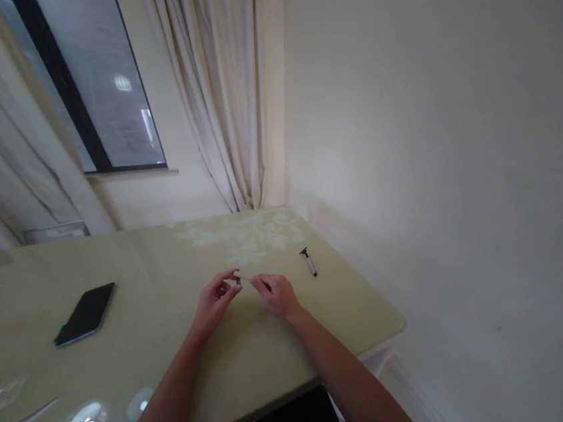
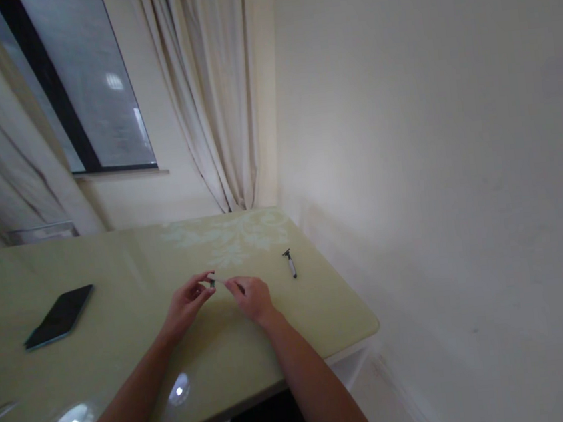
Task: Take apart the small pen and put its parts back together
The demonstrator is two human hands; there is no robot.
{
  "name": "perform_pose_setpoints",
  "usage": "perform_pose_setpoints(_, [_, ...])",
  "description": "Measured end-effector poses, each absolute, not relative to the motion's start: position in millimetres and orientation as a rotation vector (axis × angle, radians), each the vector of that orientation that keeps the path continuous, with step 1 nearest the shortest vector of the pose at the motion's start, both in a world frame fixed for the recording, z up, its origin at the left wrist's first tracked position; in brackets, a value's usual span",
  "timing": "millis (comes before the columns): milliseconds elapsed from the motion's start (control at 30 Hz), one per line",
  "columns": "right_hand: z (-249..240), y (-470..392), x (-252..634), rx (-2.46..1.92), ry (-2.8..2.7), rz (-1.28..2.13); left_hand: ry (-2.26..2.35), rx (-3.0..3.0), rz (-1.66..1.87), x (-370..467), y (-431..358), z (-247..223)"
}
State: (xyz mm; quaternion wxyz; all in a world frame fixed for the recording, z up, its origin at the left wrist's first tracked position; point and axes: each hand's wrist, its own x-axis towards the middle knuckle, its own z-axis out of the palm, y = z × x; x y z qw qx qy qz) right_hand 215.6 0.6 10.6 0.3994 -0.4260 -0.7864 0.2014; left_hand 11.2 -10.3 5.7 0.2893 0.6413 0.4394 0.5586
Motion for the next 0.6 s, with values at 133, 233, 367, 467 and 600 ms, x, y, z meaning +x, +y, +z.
perform_pose_setpoints(133, [9.3,1.3,215.6,-1.003,-2.062,0.558,1.177,1.712,1.477,11.1,-10.1,4.4])
perform_pose_setpoints(233, [9.4,1.3,214.7,-1.068,-1.977,0.535,1.172,1.677,1.501,11.2,-10.4,4.8])
perform_pose_setpoints(367, [11.0,0.6,215.0,-1.048,-2.030,0.517,1.175,1.679,1.498,11.0,-10.7,5.7])
perform_pose_setpoints(467, [11.6,0.4,215.1,-1.011,-2.052,0.541,1.174,1.665,1.501,10.6,-10.6,5.6])
perform_pose_setpoints(600, [11.6,0.6,214.8,-1.105,-1.950,0.483,1.144,1.660,1.525,11.1,-10.7,5.1])
